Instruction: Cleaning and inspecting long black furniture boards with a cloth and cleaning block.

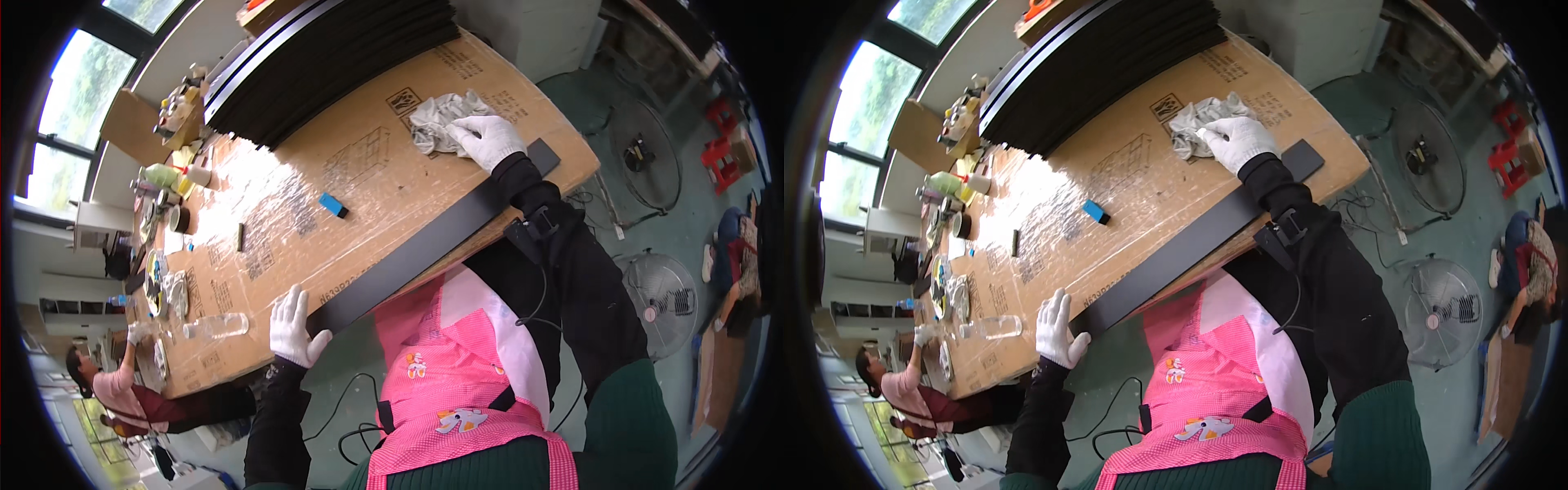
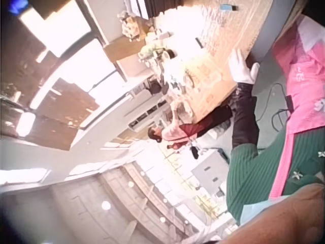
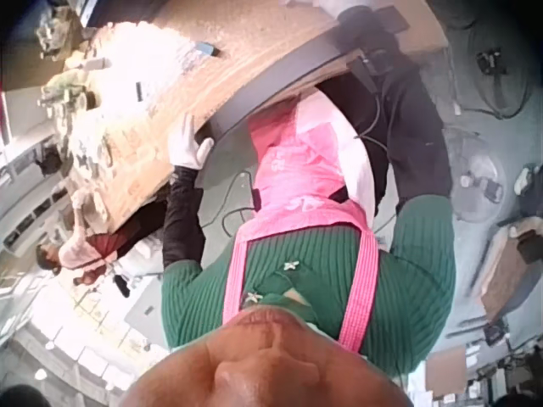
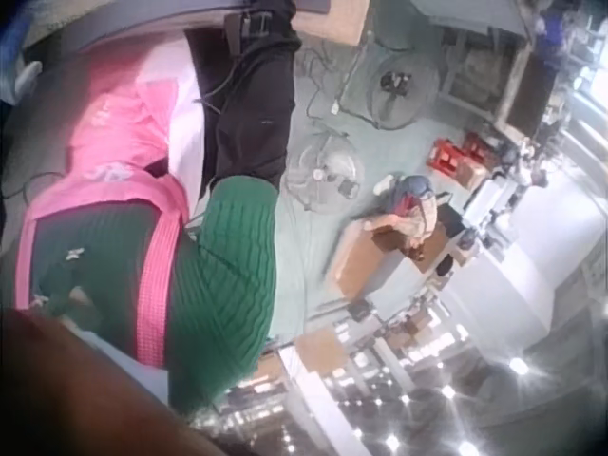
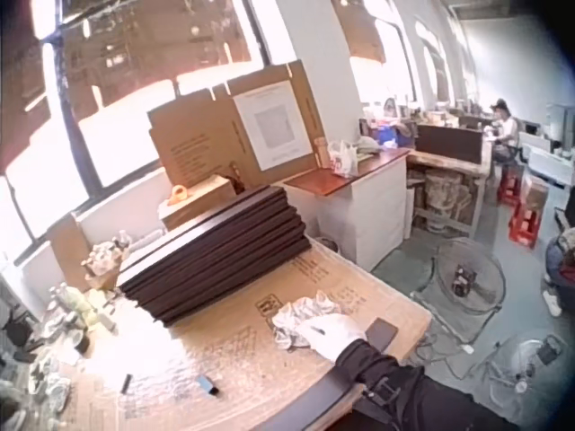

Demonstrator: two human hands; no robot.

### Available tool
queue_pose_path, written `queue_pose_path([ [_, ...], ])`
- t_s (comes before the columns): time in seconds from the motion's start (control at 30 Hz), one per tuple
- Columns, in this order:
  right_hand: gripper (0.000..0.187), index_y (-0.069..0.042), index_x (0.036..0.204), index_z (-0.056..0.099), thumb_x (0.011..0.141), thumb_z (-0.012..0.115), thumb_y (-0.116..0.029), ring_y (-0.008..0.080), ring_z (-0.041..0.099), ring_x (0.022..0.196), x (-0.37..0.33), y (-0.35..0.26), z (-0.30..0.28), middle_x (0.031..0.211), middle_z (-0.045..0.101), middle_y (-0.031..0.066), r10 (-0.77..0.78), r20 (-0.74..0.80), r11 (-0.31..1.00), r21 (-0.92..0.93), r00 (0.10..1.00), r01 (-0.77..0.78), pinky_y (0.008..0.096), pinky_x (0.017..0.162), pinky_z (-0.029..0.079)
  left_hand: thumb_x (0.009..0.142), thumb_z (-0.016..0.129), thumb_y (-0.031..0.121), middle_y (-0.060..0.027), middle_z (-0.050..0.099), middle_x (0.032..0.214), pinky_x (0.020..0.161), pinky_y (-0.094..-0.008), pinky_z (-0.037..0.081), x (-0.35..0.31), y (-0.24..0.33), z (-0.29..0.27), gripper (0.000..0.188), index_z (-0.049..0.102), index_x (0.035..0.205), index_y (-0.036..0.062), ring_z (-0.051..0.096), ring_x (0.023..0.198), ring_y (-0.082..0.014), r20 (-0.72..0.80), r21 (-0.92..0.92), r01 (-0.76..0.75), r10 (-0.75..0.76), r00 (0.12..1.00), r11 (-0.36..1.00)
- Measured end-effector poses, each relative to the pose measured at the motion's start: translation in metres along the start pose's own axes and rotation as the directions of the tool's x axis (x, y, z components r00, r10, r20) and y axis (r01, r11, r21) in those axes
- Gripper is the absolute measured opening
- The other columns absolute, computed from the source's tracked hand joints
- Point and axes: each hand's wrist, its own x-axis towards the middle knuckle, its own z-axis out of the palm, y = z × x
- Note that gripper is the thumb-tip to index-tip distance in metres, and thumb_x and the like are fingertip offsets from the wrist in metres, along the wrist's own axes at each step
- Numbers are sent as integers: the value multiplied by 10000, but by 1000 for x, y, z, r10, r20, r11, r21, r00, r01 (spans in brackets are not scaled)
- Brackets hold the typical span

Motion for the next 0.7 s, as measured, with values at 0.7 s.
queue_pose_path([
  [0.7,389,-43,1040,616,743,803,-210,354,614,1103,-104,-13,-48,1248,592,160,-489,-295,853,33,821,520,424,944,503,622,867,222,-197,562,1344,980,-430,498,49,107,23,700,552,1223,48,606,1134,-358,-9,-228,193,-200,980,954],
])
